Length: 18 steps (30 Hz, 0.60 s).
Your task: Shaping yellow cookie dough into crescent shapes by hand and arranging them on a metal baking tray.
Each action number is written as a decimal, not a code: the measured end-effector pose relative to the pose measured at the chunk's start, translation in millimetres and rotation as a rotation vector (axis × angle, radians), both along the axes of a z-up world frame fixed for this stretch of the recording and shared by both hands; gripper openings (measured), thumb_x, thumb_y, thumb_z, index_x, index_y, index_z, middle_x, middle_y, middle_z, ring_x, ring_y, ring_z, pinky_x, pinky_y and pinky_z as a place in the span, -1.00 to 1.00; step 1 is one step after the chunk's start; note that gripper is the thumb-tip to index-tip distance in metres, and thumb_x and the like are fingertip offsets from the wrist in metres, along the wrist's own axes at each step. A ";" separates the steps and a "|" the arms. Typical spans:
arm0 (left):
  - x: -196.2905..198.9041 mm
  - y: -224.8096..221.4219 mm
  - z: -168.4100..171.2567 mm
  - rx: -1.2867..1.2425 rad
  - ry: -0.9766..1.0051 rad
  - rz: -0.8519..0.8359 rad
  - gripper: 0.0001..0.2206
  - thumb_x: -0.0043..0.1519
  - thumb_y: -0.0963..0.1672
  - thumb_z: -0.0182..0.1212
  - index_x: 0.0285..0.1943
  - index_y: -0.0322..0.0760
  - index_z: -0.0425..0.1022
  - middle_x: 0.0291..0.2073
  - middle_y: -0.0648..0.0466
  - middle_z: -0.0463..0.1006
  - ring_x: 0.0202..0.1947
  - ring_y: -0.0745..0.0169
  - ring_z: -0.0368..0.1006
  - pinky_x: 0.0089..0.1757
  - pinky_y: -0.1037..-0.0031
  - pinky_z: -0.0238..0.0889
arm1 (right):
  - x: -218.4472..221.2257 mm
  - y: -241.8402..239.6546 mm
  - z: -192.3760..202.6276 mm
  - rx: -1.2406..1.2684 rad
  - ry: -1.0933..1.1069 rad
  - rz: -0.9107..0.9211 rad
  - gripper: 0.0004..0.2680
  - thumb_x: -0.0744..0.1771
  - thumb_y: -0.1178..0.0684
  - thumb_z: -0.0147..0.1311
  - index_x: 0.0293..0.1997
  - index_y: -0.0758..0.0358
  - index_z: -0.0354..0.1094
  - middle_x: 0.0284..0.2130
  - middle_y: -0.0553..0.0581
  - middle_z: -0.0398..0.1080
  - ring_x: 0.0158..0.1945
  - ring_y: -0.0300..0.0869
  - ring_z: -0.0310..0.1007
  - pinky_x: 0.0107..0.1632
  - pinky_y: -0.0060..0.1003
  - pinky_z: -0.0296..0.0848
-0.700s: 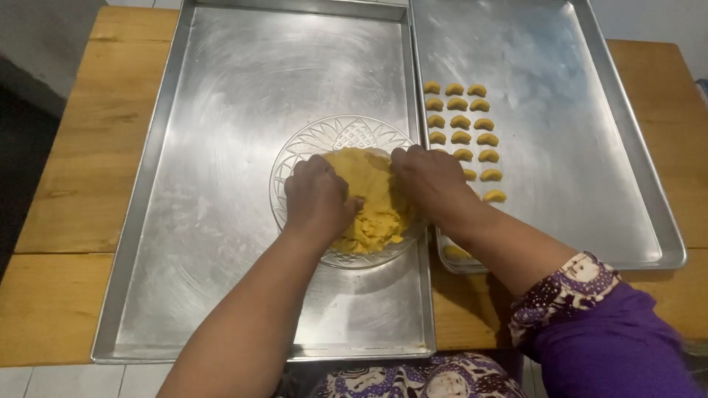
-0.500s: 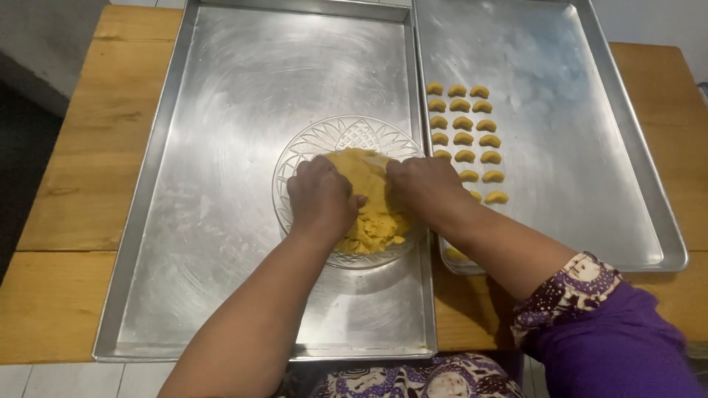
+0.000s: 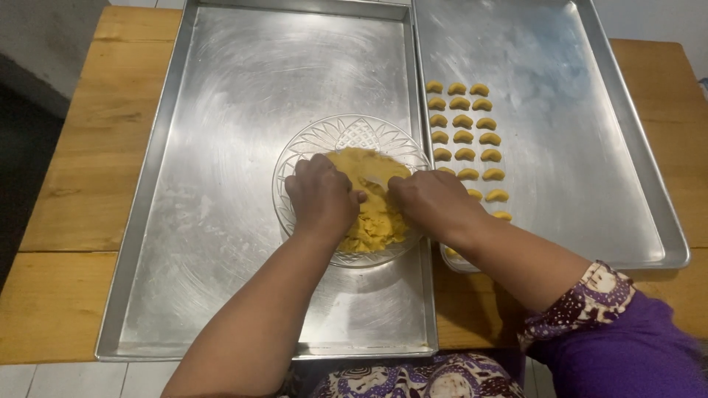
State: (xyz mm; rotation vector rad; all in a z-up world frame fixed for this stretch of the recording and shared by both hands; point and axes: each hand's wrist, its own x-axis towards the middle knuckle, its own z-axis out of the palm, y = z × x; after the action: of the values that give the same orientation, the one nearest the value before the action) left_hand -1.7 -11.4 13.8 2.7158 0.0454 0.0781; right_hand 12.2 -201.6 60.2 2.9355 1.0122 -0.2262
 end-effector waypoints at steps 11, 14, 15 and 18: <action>1.3 4.9 -15.3 -0.399 -0.273 -0.045 -0.47 -0.02 -0.08 0.60 0.10 -0.38 0.56 -0.11 -0.09 0.46 -0.04 -0.12 0.42 -0.03 0.09 0.35 | 2.4 -18.2 14.9 0.422 0.541 -0.345 -0.72 0.42 0.01 -0.16 0.06 0.31 0.51 -0.32 0.39 0.57 -0.17 0.17 0.58 -0.04 0.07 0.50; -12.3 -4.2 -1.8 -0.713 -0.205 -0.180 -0.35 0.12 -0.11 0.46 0.39 -0.38 0.32 0.03 -0.22 0.51 0.05 -0.23 0.48 0.08 0.07 0.40 | 2.2 -33.7 1.1 0.682 0.710 -0.385 -0.72 0.44 0.00 -0.19 -0.01 0.34 0.50 -0.49 0.20 0.40 -0.38 -0.08 0.37 -0.26 -0.17 0.37; -20.9 -8.3 9.3 -0.860 -0.047 -0.257 -0.37 0.24 -0.11 0.32 0.50 -0.31 0.18 0.15 -0.26 0.50 0.16 -0.30 0.46 0.15 0.04 0.37 | 3.5 -40.1 -6.4 0.822 0.806 -0.381 -0.72 0.45 -0.01 -0.19 -0.09 0.33 0.51 -0.65 -0.03 0.23 -0.58 -0.31 0.18 -0.48 -0.41 0.26; -24.1 -22.7 2.5 -0.811 -0.139 -0.222 -0.30 0.12 0.04 0.47 0.38 -0.35 0.33 0.02 -0.17 0.58 0.10 -0.21 0.52 0.09 0.12 0.45 | -7.2 -42.7 -17.4 0.852 0.816 -0.355 -0.73 0.45 -0.03 -0.18 -0.11 0.30 0.50 -0.65 -0.01 0.24 -0.58 -0.31 0.19 -0.50 -0.41 0.25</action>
State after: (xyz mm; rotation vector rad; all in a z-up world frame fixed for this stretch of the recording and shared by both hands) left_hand -25.8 -34.1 16.3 1.8855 -0.2184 0.1457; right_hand 5.0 -244.3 42.8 3.8844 0.6918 -1.4174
